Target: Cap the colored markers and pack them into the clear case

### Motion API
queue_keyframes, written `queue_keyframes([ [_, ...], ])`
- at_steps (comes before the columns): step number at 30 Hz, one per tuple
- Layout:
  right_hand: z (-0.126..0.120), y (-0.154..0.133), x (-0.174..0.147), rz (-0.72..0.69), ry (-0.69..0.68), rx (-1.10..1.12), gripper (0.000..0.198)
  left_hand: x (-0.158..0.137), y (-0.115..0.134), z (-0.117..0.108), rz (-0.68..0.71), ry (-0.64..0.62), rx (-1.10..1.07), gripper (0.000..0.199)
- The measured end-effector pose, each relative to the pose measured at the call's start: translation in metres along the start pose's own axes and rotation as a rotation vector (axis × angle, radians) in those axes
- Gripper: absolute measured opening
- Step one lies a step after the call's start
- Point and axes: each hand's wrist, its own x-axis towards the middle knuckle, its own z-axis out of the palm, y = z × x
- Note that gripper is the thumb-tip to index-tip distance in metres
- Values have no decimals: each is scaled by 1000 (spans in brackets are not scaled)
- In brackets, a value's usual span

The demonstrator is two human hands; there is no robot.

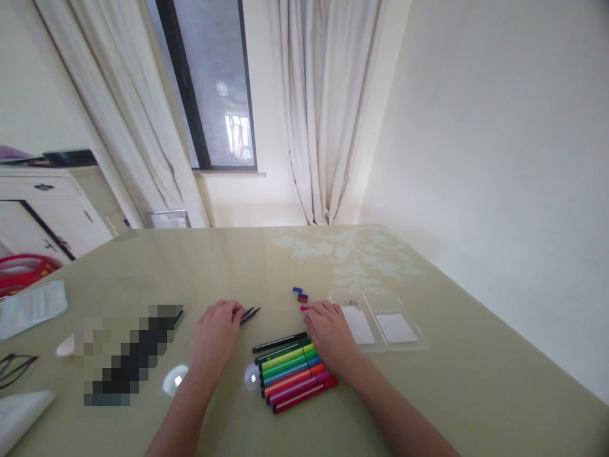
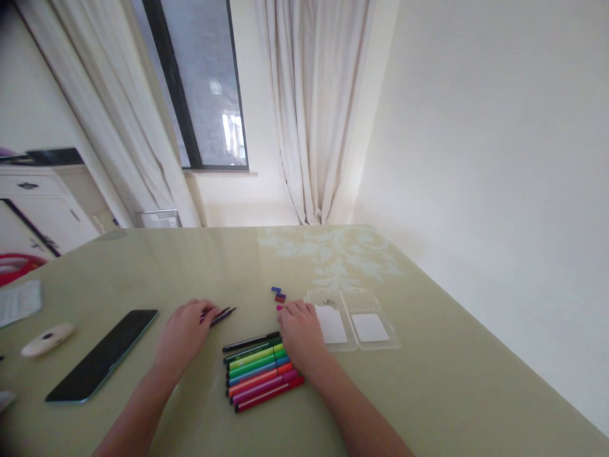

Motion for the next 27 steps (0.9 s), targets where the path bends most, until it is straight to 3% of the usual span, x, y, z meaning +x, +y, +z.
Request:
queue_keyframes([
  [2, -2, 0, 0, 19, -2, -40, 22, -1, -11, -4, -92, 23, 163, 25],
  [5, -3, 0, 1, 45, -13, -86, 20, -4, -17, -8, -122, -26, 248, 27],
  [12, -1, 3, 1, 117, -33, -81, 21, -2, -10, -6, -131, -121, 182, 31],
  [19, -10, -1, 0, 196, 68, 196, 20, 0, -11, 0, -88, -31, 223, 34],
  [27, -10, -3, -3, 178, 69, 307, 25, -1, -21, 1, -90, -101, 166, 29],
])
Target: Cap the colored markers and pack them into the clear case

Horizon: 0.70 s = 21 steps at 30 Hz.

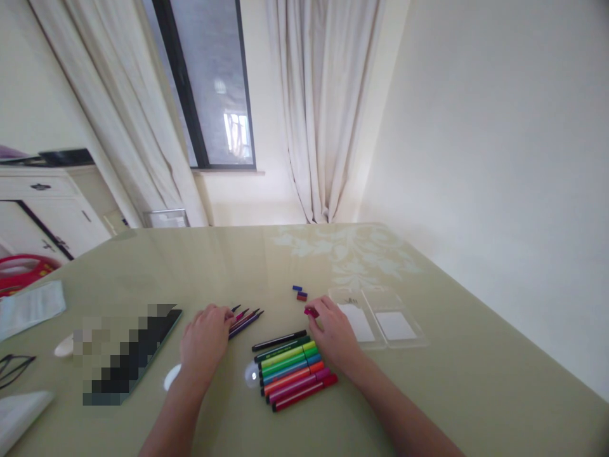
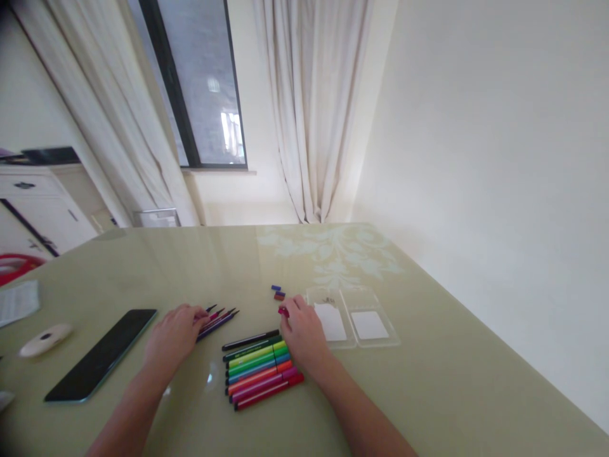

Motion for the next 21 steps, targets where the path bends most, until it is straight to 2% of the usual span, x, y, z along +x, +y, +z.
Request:
queue_keyframes([
  [4, 0, 1, 3, -32, 48, 143, 19, 4, 4, 0, 24, 72, -75, 27],
  [7, -3, 2, 6, -57, 112, 333, 14, 6, 21, 1, 137, 116, -412, 25],
  [10, -6, 3, 9, -66, 166, 476, 12, 1, 43, 2, 299, 25, -748, 25],
  [14, -10, 2, 9, -80, 195, 551, 13, -9, 62, 3, 409, -31, -812, 24],
  [21, -9, -1, 6, -108, 163, 542, 13, -14, 67, 4, 459, -58, -823, 20],
])
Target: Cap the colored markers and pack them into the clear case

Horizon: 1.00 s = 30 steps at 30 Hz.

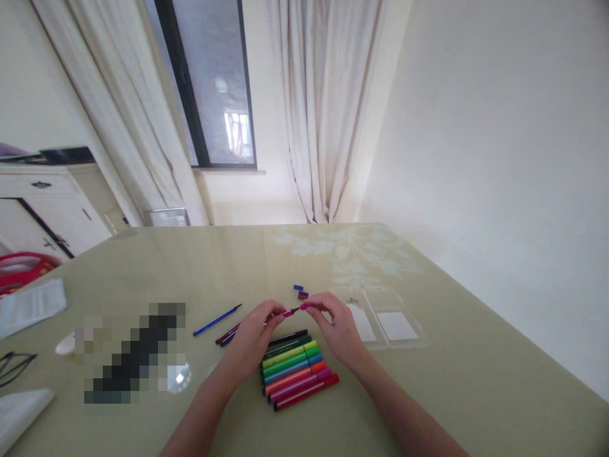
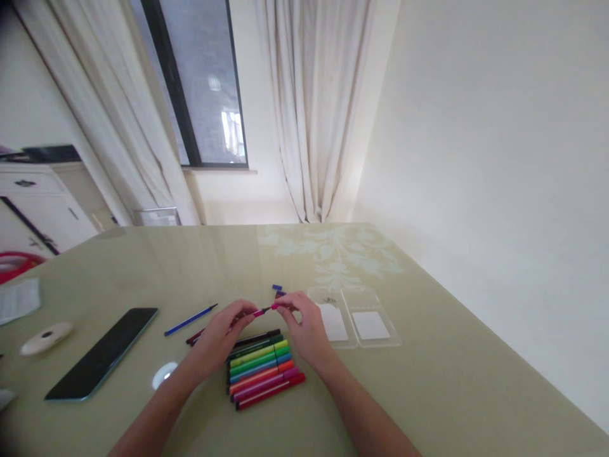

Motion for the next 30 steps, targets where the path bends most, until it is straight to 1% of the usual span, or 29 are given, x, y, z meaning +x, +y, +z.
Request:
queue_keyframes([
  [7, 4, -4, -3, -19, -45, -15, 11, -1, 5, 4, 31, -8, -2, 18],
  [12, 0, -4, -2, 76, -58, 42, 11, -2, 12, 9, 26, 3, -12, 22],
  [16, -3, -2, -1, 156, -86, 97, 11, -2, 13, 12, 20, 9, -1, 23],
  [21, -5, 0, -1, 177, -125, 93, 13, -4, 15, 16, -13, 17, -22, 21],
  [24, -4, -1, -1, 161, -169, -31, 15, -4, 15, 14, -22, -13, 26, 21],
  [27, 2, 1, -2, 62, -180, -325, 23, -6, 11, 8, -67, -78, 117, 18],
  [30, 9, 6, -4, -36, -229, -600, 36, -6, 6, 1, -87, -185, 159, 18],
])
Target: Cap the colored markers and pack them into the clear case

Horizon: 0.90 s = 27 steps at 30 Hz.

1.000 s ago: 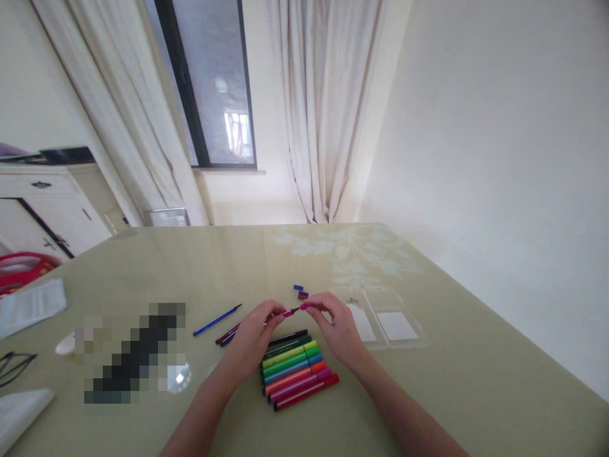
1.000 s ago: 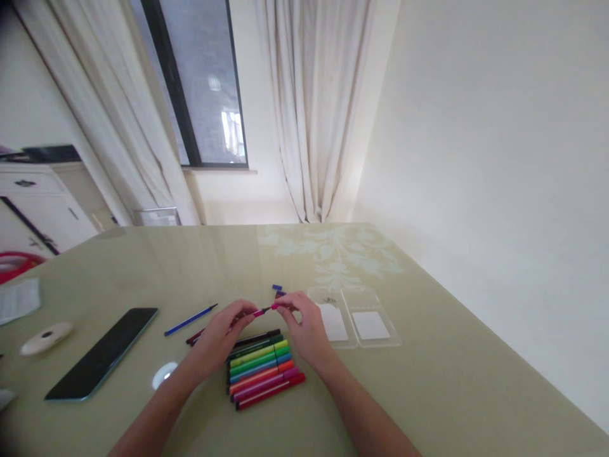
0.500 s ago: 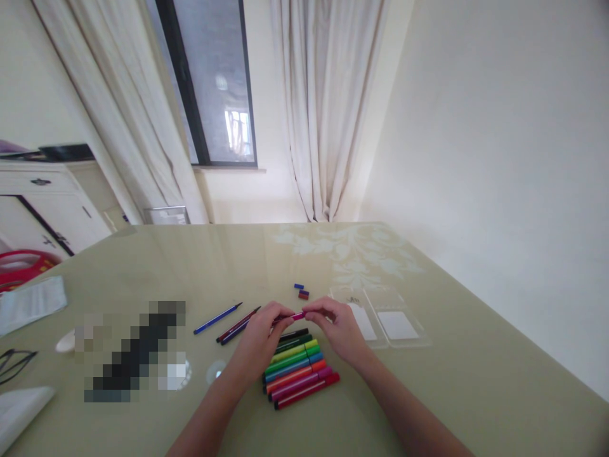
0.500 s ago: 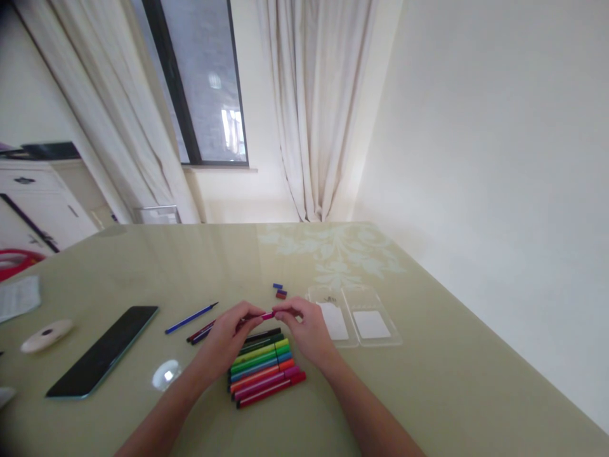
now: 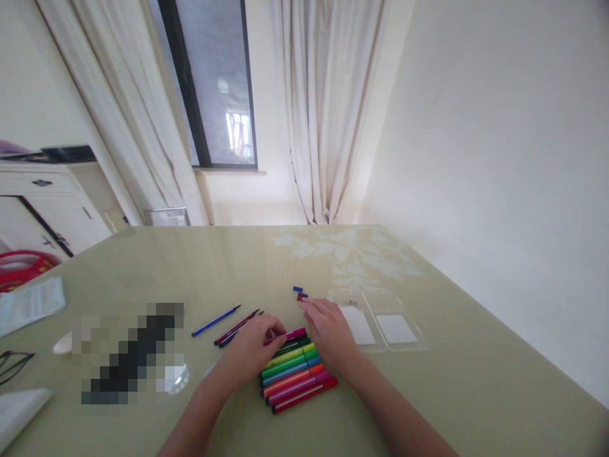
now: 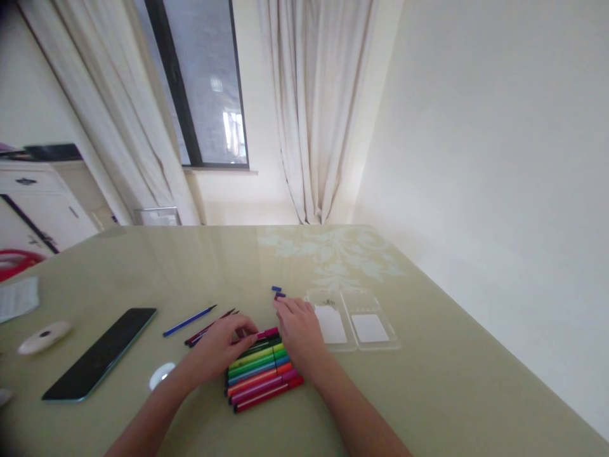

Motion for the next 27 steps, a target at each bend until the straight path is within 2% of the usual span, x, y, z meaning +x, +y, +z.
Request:
queue_keyframes([
  [3, 8, 3, -1, -39, -73, -141, 49, 1, -9, -7, -10, -23, 3, 23],
  [5, 10, 4, -2, -38, -99, -178, 47, 3, -19, -13, -77, 67, 72, 25],
  [7, 11, 5, -2, -20, -101, -188, 41, 2, -33, -20, -190, 208, 217, 25],
  [9, 12, 6, -2, -8, -85, -190, 39, 1, -45, -25, -308, 288, 362, 26],
  [12, 13, 7, -2, -21, -55, -197, 46, -3, -56, -28, -357, 259, 443, 28],
  [16, 15, 7, 0, -24, -56, -207, 37, -4, -57, -26, -324, 222, 457, 27],
  [20, 15, 7, 0, 39, -47, -243, 27, 1, -50, -23, -293, 294, 449, 27],
  [24, 13, 6, 1, 86, -51, -214, 22, 8, -35, -13, -119, 347, 164, 27],
  [27, 9, 6, 2, 115, -11, -3, 19, 10, -23, -5, 3, 328, 26, 27],
])
